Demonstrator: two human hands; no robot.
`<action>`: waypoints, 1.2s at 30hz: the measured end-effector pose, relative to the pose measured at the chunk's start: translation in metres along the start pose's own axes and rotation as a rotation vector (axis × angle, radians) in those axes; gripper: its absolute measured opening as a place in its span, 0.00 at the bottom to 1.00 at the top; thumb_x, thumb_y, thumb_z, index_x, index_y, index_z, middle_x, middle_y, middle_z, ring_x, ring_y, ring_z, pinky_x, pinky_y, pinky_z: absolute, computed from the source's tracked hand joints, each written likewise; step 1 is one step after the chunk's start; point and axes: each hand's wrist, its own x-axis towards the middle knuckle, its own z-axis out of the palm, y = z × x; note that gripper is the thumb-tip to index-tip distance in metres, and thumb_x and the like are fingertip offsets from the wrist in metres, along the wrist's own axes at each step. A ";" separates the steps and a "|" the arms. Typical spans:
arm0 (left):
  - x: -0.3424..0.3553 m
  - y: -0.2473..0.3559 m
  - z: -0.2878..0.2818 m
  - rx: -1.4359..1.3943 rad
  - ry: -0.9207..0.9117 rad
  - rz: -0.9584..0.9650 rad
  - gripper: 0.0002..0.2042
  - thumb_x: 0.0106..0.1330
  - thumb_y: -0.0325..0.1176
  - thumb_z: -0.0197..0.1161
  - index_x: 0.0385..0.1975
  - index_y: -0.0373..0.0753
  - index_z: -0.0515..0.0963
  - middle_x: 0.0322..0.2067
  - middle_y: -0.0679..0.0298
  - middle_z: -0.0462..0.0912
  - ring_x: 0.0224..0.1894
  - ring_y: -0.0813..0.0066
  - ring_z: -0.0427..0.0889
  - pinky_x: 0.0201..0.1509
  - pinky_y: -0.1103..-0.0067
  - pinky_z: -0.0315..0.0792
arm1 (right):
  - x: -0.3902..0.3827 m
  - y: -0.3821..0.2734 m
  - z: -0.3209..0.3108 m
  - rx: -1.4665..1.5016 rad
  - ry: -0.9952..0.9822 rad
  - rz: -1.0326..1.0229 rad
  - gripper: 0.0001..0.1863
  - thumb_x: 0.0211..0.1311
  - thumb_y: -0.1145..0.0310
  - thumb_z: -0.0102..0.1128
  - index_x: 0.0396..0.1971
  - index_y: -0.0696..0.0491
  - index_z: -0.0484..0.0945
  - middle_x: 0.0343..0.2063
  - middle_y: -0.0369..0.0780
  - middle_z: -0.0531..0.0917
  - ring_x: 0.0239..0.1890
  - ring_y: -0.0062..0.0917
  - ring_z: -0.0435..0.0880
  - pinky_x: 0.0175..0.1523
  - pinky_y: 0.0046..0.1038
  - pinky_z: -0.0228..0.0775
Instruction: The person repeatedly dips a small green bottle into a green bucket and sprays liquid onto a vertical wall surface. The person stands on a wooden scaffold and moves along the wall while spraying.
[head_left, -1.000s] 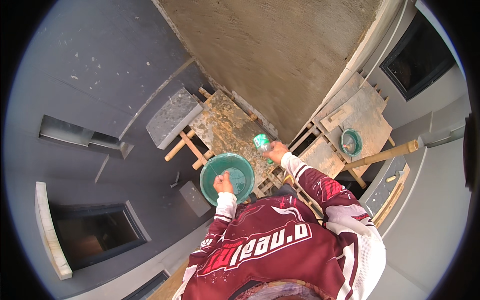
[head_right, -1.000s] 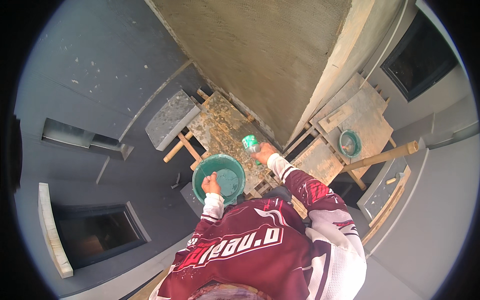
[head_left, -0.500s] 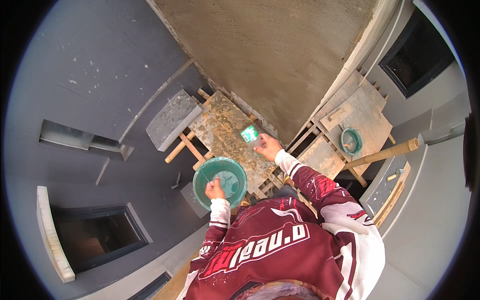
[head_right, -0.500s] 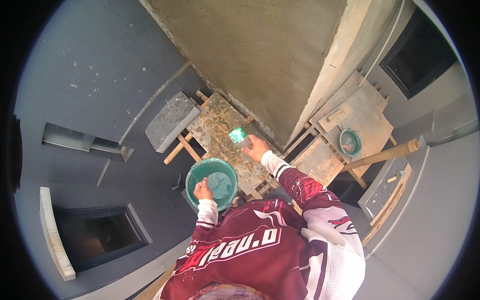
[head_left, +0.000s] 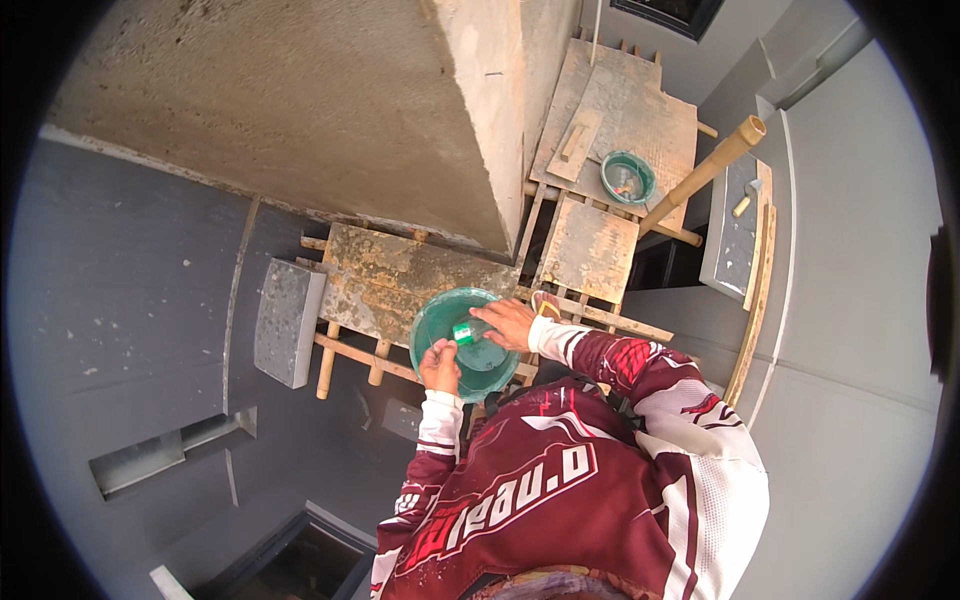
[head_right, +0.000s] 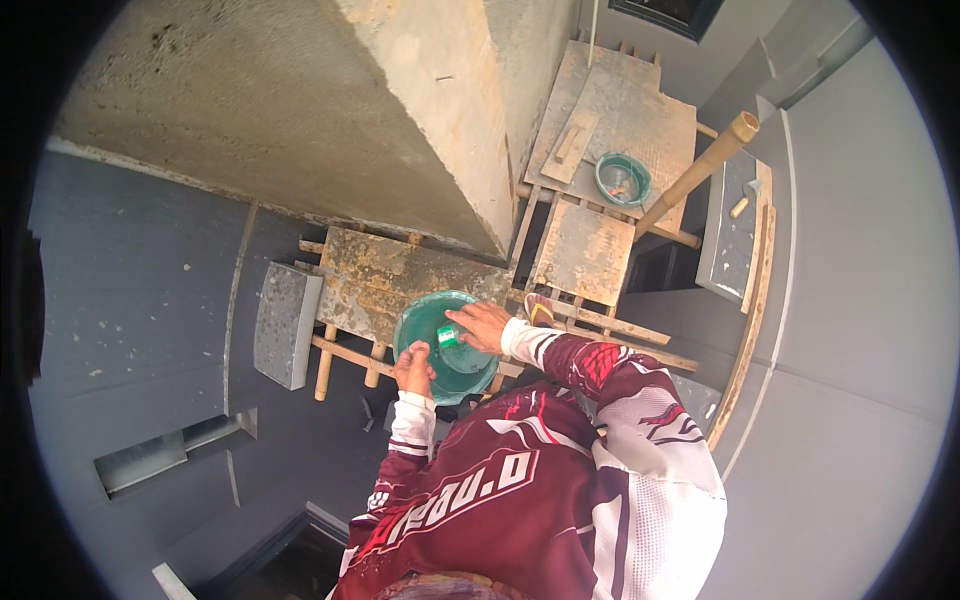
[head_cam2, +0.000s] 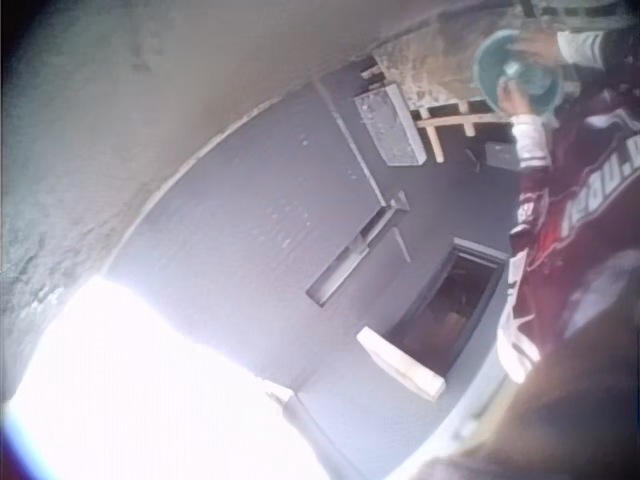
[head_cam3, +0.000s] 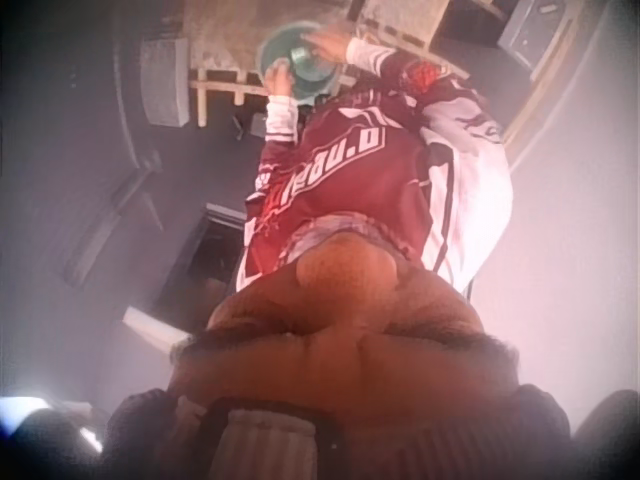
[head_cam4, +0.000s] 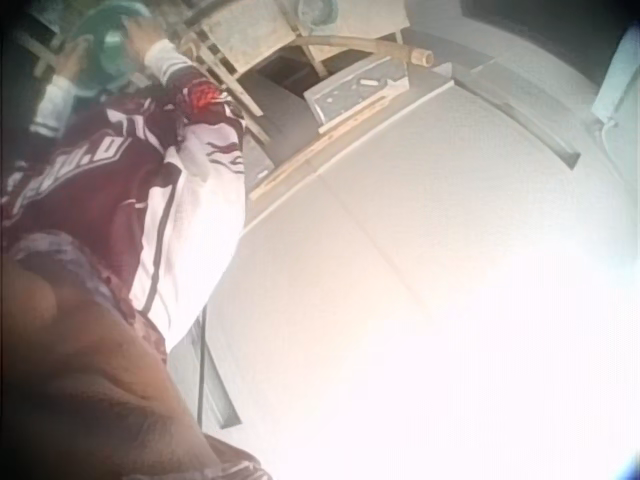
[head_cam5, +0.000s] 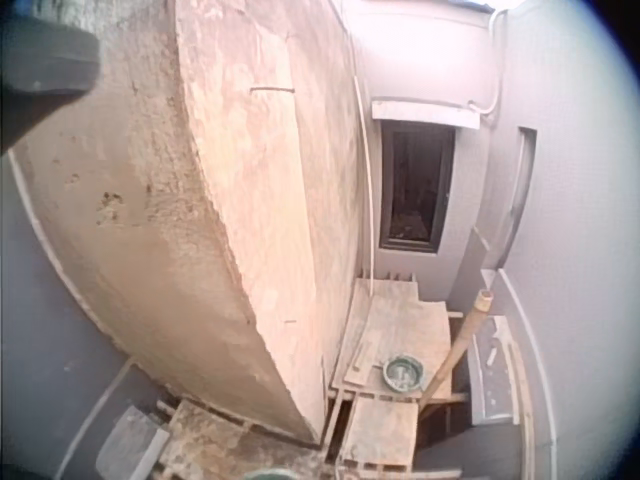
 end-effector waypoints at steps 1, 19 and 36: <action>0.001 0.002 0.010 0.041 -0.015 -0.015 0.17 0.57 0.32 0.63 0.44 0.33 0.69 0.20 0.71 0.70 0.14 0.87 0.64 0.15 0.87 0.60 | -0.012 0.011 -0.013 -0.025 0.031 0.009 0.28 0.56 0.64 0.58 0.58 0.50 0.64 0.46 0.44 0.73 0.49 0.38 0.73 0.53 0.37 0.64; 0.067 -0.011 0.226 0.483 -0.479 -0.505 0.12 0.58 0.35 0.64 0.38 0.40 0.72 0.17 0.71 0.72 0.16 0.82 0.71 0.21 0.84 0.70 | -0.215 0.176 -0.023 0.938 -0.521 1.332 0.33 0.52 0.54 0.62 0.56 0.54 0.67 0.43 0.45 0.80 0.41 0.33 0.81 0.39 0.32 0.76; 0.062 0.028 0.372 0.656 -0.800 -0.244 0.11 0.58 0.32 0.64 0.35 0.32 0.73 0.22 0.69 0.75 0.21 0.85 0.71 0.25 0.86 0.68 | -0.189 0.405 -0.507 -0.594 0.940 1.299 0.32 0.58 0.38 0.45 0.54 0.45 0.71 0.47 0.43 0.75 0.54 0.34 0.70 0.57 0.42 0.56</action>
